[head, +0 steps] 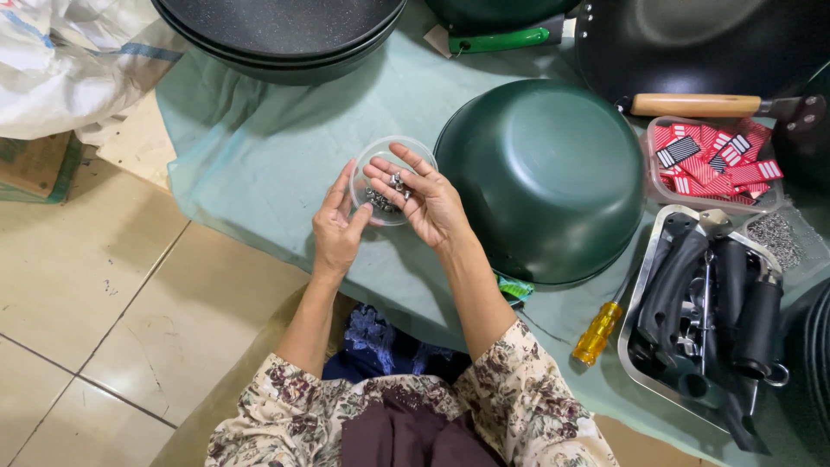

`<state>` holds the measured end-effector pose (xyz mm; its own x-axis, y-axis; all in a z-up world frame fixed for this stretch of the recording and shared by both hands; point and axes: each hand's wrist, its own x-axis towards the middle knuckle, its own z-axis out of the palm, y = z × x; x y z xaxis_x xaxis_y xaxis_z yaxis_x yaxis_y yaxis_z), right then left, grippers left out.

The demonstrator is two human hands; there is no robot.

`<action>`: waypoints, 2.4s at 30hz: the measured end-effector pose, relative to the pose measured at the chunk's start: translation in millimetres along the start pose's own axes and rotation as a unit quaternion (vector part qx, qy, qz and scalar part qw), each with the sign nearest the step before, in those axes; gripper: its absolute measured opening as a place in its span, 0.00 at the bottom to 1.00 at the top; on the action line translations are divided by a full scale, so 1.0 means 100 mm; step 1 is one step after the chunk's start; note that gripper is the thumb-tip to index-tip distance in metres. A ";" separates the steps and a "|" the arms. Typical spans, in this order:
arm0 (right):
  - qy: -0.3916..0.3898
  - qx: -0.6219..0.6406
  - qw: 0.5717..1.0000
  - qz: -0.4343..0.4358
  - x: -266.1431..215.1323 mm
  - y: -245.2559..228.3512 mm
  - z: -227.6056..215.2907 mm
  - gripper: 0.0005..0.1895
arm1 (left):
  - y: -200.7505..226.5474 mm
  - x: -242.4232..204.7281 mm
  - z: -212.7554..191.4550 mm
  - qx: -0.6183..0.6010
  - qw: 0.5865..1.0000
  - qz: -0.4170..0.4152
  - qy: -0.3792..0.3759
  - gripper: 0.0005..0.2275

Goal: The person is preparing pans for assembly by wiping them clean and then attaching a metal handle bracket using small screws.

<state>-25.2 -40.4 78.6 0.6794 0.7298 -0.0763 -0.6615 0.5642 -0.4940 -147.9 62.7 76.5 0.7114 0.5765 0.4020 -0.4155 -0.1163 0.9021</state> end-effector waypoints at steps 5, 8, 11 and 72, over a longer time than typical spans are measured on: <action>0.006 -0.011 1.000 -0.010 -0.01 0.00 0.02 0.25 | -0.05 0.00 -0.01 -0.012 1.000 -0.004 -0.001 0.28; 0.011 -0.034 0.999 -0.022 -0.02 0.02 0.04 0.25 | -0.10 0.00 -0.03 -0.008 1.000 -0.002 -0.003 0.29; 0.013 -0.069 0.997 -0.043 -0.01 0.04 0.03 0.24 | -0.13 0.00 -0.05 -0.012 1.000 -0.001 -0.004 0.29; 0.017 -0.065 0.997 -0.029 -0.05 -0.08 0.09 0.25 | -0.14 -0.01 -0.05 -0.054 0.998 -0.021 -0.001 0.29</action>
<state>-26.6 -44.9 90.7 0.7268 0.6830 -0.0729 -0.5760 0.5483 -0.6062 -145.6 68.3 63.1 0.7310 0.5772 0.3640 -0.4438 -0.0032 0.8961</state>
